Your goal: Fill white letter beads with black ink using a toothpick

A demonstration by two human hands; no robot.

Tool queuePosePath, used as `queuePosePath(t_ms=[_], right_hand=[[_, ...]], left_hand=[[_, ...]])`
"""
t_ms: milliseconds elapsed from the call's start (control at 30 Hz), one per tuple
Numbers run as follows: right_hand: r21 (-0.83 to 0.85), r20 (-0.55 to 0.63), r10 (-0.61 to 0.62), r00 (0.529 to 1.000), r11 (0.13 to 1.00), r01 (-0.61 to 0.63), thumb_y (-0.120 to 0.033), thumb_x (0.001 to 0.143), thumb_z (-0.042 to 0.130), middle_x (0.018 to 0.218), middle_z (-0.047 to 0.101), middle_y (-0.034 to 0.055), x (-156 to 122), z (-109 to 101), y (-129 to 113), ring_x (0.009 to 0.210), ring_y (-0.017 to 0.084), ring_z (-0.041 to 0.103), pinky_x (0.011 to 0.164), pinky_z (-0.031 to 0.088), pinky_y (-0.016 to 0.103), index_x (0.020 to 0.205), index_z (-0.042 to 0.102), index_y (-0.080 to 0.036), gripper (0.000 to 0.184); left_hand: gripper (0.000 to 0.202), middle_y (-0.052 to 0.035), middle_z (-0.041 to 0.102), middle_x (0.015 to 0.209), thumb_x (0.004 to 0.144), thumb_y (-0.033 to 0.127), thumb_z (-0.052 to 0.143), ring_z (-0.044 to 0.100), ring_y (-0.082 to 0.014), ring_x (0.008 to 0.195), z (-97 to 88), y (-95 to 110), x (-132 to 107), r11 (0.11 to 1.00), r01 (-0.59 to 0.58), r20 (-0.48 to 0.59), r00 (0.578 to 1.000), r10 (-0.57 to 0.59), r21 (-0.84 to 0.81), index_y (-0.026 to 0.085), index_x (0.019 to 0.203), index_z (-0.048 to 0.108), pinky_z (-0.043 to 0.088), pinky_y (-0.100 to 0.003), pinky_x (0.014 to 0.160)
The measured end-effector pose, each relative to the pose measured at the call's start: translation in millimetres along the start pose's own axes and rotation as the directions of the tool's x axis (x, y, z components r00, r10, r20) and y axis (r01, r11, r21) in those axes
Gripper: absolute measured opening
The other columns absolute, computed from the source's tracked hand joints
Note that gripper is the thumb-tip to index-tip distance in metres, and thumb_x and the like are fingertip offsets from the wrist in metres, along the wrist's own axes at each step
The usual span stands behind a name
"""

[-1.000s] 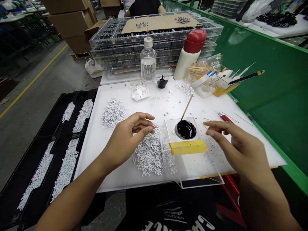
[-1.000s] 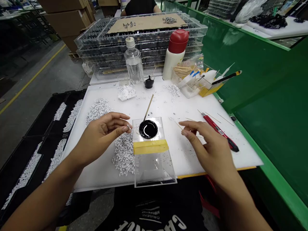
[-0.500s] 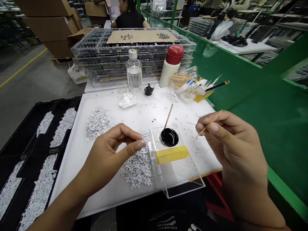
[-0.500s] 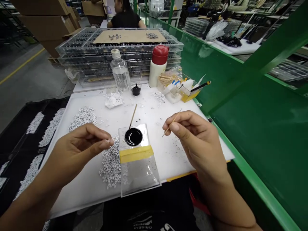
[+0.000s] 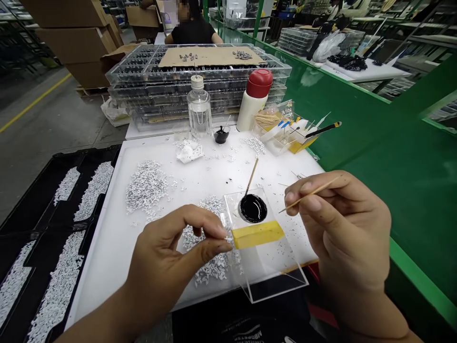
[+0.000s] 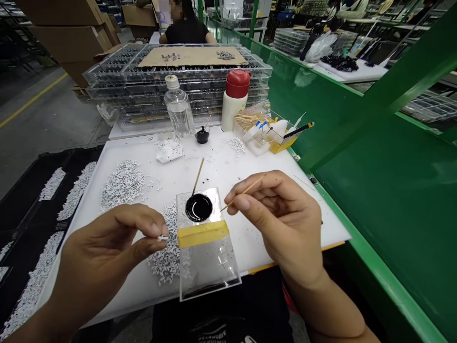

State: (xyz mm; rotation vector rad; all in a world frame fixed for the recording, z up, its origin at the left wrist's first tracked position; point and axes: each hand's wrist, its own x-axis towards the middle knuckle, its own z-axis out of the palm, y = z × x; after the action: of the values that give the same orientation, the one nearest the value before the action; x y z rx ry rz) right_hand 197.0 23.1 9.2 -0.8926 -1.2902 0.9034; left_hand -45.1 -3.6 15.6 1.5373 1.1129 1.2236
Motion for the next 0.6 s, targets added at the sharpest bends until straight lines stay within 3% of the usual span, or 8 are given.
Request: queuePosePath(t_ms=[233,433,600], right_hand=[[-0.005,-0.021,-0.051,0.999,0.999,0.051,-0.027,0.093,0.080,0.088,0.074,-0.0014,-4.7,8.9,3.1,0.075,0.013,0.071,0.065,0.063,0.025,0.099,0.077,-0.030,0.008],[-0.007,-0.008,-0.086,0.996,0.996,0.086,-0.027,0.095,0.079,0.091,0.075,-0.0023,-2.6,8.0,2.9,0.080,0.012,0.071,0.066,0.061,0.022,0.103,0.077,-0.030,0.009],[0.012,-0.087,-0.184,0.979,0.983,0.185,-0.017,0.093,0.079,0.079,0.068,-0.0062,-0.3,6.3,2.3,0.074,0.013,0.067,0.068,0.059,0.028,0.118,0.070,-0.039,0.034]], left_hand=[[0.027,0.0073,0.075,0.089,0.093,0.022,0.079,0.068,-0.0151,0.081,3.6,-6.5,-2.4,0.990,-0.044,0.008,0.999,0.043,0.137,0.045,0.108,0.076,0.059,-0.028,0.075],[0.026,0.0069,0.076,0.092,0.093,0.017,0.077,0.071,-0.0148,0.087,4.4,-7.4,-1.2,0.989,-0.071,0.002,0.997,0.071,0.131,0.041,0.101,0.078,0.062,-0.026,0.079],[0.026,0.0052,0.077,0.093,0.093,0.010,0.075,0.073,-0.0133,0.091,7.4,-8.8,-0.8,0.984,-0.140,0.005,0.990,0.140,0.107,0.034,0.103,0.077,0.063,-0.023,0.082]])
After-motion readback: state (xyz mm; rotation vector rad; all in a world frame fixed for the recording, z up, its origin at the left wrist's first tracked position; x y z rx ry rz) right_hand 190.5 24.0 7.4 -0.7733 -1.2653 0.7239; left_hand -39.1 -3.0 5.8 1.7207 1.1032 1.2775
